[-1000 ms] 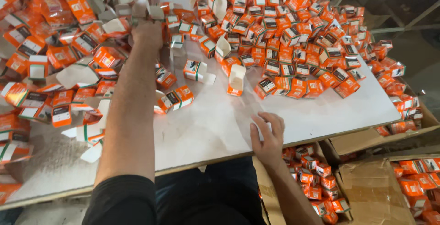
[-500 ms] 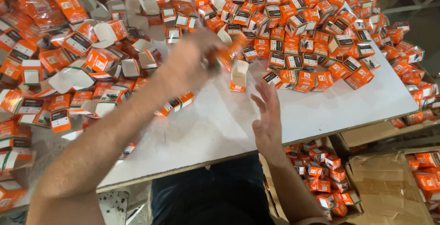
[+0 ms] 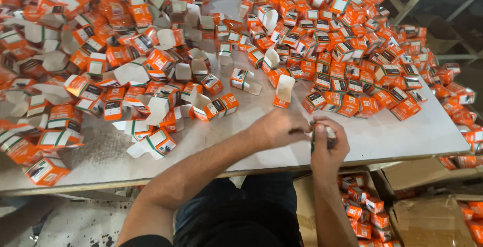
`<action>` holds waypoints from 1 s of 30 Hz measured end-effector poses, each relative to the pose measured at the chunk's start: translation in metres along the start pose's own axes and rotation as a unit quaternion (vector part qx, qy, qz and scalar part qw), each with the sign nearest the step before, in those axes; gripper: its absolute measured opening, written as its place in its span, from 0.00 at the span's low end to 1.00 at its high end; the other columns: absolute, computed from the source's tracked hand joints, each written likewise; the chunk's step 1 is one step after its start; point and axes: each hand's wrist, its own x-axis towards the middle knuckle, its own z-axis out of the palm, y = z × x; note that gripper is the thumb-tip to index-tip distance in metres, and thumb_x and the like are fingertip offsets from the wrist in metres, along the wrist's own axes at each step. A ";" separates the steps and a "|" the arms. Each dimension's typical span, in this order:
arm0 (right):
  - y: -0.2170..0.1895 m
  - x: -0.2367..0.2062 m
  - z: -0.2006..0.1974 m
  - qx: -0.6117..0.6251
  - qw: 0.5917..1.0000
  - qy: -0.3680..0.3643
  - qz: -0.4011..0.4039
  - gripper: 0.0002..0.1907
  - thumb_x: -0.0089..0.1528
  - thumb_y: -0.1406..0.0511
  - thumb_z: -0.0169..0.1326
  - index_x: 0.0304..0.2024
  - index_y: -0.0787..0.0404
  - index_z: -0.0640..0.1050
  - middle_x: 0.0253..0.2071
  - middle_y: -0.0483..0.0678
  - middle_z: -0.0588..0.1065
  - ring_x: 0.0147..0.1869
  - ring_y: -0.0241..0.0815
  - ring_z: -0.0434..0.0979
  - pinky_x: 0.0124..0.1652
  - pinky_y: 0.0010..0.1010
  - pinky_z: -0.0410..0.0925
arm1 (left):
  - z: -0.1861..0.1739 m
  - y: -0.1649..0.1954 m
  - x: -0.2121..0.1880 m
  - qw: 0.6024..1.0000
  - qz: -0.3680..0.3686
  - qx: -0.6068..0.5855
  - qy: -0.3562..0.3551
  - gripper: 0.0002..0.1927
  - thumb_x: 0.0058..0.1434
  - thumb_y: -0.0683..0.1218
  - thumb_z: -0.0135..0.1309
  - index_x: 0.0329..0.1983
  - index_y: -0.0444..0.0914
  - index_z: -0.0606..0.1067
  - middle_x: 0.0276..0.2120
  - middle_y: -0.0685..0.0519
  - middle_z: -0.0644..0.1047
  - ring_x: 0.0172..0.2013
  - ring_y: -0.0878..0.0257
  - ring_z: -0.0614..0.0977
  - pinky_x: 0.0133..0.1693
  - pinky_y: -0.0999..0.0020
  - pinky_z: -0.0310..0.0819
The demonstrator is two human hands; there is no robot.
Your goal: The person folds small orange cardboard boxes at a workbench, pressing the flaps and creases to shape each flat carton into an open box, then sets the finished box onto a large pile of folded boxes on the table and picks up the next flat one, repeating the cycle.
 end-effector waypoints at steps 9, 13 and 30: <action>0.047 -0.001 -0.016 0.079 0.988 0.014 0.132 0.09 0.73 0.66 0.48 0.47 0.68 0.75 0.33 0.53 0.74 0.29 0.38 0.70 0.26 0.31 0.64 | -0.006 -0.081 -0.001 0.964 -0.084 0.243 0.072 0.27 0.48 0.42 0.62 0.55 0.45 0.75 0.53 0.42 0.73 0.54 0.41 0.76 0.47 0.48 0.77; 0.055 -0.006 -0.019 0.137 0.980 0.014 0.147 0.12 0.75 0.65 0.47 0.40 0.68 0.72 0.29 0.49 0.70 0.28 0.36 0.66 0.26 0.30 0.61 | -0.013 -0.064 -0.010 0.962 -0.089 0.256 -0.001 0.18 0.56 0.37 0.55 0.51 0.39 0.75 0.49 0.46 0.75 0.52 0.47 0.78 0.49 0.53 0.78; -0.046 -0.032 0.074 -0.229 0.906 -0.348 0.078 0.12 0.63 0.63 0.61 0.45 0.62 0.76 0.35 0.49 0.79 0.30 0.40 0.78 0.32 0.30 0.71 | -0.052 0.088 -0.150 0.944 -0.298 0.058 0.132 0.13 0.64 0.39 0.53 0.51 0.34 0.68 0.33 0.41 0.79 0.36 0.42 0.82 0.37 0.50 0.76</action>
